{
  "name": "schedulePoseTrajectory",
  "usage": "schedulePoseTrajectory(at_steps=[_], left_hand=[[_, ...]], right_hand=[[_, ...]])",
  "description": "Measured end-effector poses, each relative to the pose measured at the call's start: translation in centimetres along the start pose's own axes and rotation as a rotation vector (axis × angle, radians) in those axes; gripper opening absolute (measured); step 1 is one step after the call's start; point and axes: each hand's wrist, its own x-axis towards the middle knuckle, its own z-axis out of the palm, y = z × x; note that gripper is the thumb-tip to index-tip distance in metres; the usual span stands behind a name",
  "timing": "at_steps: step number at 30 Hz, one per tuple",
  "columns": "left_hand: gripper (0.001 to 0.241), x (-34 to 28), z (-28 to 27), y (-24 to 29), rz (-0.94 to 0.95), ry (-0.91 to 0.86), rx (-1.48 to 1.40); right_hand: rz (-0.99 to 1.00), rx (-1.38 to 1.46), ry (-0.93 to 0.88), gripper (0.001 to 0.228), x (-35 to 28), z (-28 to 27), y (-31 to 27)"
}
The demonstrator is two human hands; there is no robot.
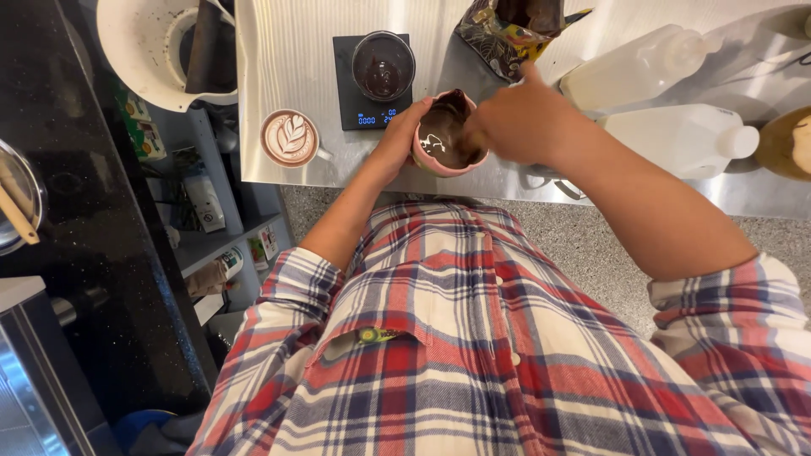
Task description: Preparing a matcha beverage by weighing dark liquid, whisking it with powder in a bowl, and adding milk.
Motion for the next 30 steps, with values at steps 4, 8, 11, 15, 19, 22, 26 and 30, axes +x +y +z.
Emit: schedulePoseTrajectory(at_steps=[4, 8, 11, 15, 19, 22, 26, 30], left_hand=[[0.061, 1.0, -0.1, -1.0, 0.024, -0.049, 0.007], [0.065, 0.4, 0.8, 0.4, -0.059, -0.028, 0.062], [0.067, 0.0, 1.1, 1.2, -0.08, -0.034, 0.105], [0.065, 0.4, 1.7, 1.4, -0.105, -0.057, 0.095], [0.07, 0.3, 2.2, 1.1, -0.193, -0.085, 0.093], [0.076, 1.0, 2.6, 0.5, -0.124, -0.215, -0.013], [0.079, 1.2, 3.3, 0.0, -0.158, -0.296, -0.201], [0.079, 1.6, 4.0, -0.6, -0.208, -0.259, -0.164]], right_hand=[[-0.214, 0.335, -0.13, 0.026, 0.7, 1.6, 1.1], [-0.216, 0.319, 0.4, 0.027, 0.4, 3.5, 1.5], [-0.015, 0.046, 0.229, 0.026, -1.2, 0.9, 0.7], [-0.017, 0.215, -0.153, 0.025, -1.7, -1.3, 0.8], [-0.094, 0.452, 0.007, 0.024, -1.6, 0.5, 1.2], [-0.094, 0.301, 0.19, 0.033, -3.2, 1.7, 1.3], [-0.016, 0.198, 0.23, 0.029, -5.0, 1.5, 1.6], [0.063, 0.049, 0.313, 0.039, -6.2, 2.0, 2.2]])
